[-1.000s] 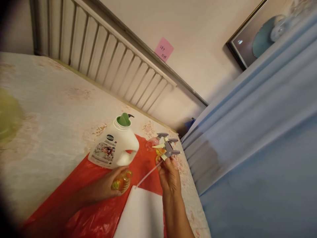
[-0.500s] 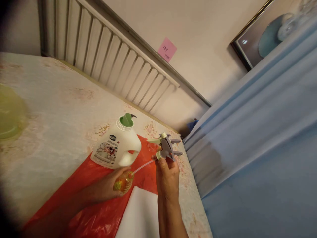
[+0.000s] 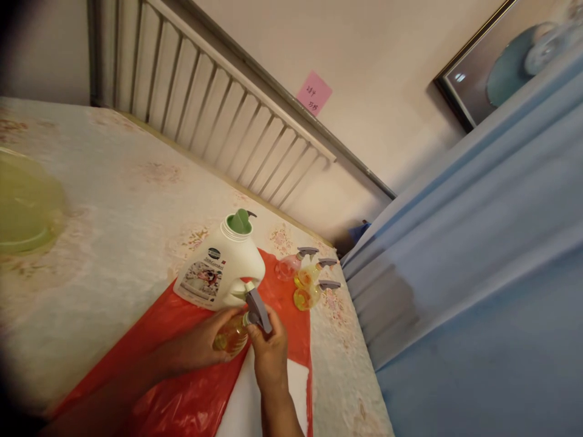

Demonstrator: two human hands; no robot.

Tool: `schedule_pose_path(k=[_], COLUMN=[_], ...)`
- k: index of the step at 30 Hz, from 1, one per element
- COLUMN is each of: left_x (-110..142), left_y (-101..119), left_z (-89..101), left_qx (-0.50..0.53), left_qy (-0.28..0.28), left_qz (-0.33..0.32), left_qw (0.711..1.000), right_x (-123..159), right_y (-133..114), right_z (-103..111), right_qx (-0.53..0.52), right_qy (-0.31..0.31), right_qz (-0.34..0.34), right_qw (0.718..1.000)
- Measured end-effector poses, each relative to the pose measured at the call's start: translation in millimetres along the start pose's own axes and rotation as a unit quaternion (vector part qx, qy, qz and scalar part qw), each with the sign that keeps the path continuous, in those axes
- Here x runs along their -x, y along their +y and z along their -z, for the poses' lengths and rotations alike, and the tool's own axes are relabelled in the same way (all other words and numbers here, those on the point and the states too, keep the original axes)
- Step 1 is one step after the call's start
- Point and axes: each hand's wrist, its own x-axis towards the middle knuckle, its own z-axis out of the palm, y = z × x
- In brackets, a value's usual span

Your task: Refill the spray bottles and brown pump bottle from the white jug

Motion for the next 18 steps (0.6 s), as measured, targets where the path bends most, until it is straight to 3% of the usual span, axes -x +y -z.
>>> schedule_pose_path(k=[3, 11, 18], left_x=[-0.7, -0.2, -1.4], left_y=[0.2, 1.8, -6.3], left_z=[0.2, 0.2, -2.4], left_qx=[0.021, 0.008, 0.010], left_qy=[-0.023, -0.009, -0.010], left_qz=[-0.005, -0.029, 0.007], left_qw=[0.999, 0.999, 1.000], right_x=[2.3, 3.9, 1.9], right_y=[5.8, -7.8, -6.3], right_z=[-0.5, -1.7, -0.8], right_qx=[0.017, 0.083, 0.113], right_qy=[-0.013, -0.027, 0.004], right_qz=[-0.013, -0.007, -0.006], right_qw=[1.000, 0.996, 0.994])
